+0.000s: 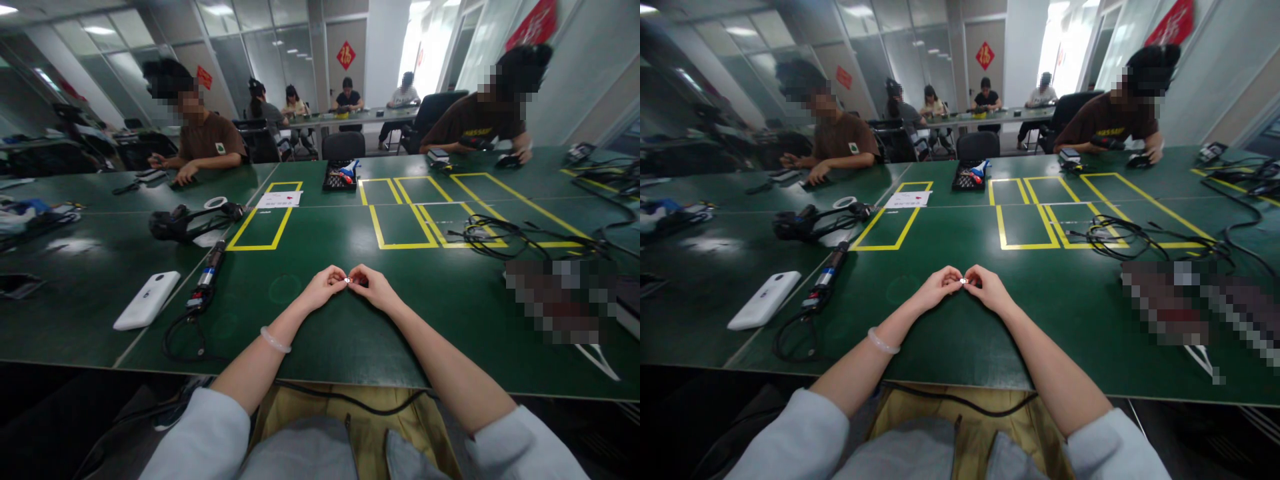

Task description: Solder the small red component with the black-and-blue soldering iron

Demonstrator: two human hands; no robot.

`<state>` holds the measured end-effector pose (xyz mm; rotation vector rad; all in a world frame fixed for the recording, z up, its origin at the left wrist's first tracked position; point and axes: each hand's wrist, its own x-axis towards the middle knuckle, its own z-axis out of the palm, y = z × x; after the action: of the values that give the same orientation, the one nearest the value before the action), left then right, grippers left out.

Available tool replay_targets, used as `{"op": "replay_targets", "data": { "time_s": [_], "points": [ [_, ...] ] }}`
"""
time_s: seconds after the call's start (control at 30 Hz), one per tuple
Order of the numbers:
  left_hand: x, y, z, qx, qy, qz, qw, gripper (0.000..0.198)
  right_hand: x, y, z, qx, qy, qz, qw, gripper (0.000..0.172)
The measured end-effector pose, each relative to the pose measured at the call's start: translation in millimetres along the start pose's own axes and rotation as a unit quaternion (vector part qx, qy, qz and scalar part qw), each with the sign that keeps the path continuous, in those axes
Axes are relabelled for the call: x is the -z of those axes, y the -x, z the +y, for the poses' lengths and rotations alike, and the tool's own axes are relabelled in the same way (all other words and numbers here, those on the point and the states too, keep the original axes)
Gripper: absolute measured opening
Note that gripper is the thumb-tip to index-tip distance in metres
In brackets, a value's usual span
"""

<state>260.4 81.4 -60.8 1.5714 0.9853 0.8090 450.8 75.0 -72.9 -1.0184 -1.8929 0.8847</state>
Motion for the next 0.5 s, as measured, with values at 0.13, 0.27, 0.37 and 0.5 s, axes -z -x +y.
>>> {"op": "replay_targets", "data": {
  "time_s": [0.13, 0.27, 0.37, 0.5],
  "points": [
    [0.1, 1.0, 1.7, 0.006, -0.002, 0.005, 1.000, 0.032, -1.5, -0.2, 2.8, 0.006, 0.001, -0.002, 1.000, 0.016],
    [-0.2, 1.1, 1.5, 0.007, -0.008, 0.007, 1.000, 0.031, -1.9, -0.5, 2.0, 0.001, 0.000, -0.004, 1.000, 0.015],
    [-0.4, 0.4, 0.6, 0.007, -0.018, 0.007, 1.000, 0.030, -1.2, -0.5, 0.5, -0.005, -0.004, 0.002, 1.000, 0.015],
    [4.5, 2.5, 5.4, 0.017, -0.049, -0.006, 0.999, 0.034, -1.0, -0.9, 0.8, -0.027, -0.012, 0.006, 1.000, 0.017]
  ]
}}
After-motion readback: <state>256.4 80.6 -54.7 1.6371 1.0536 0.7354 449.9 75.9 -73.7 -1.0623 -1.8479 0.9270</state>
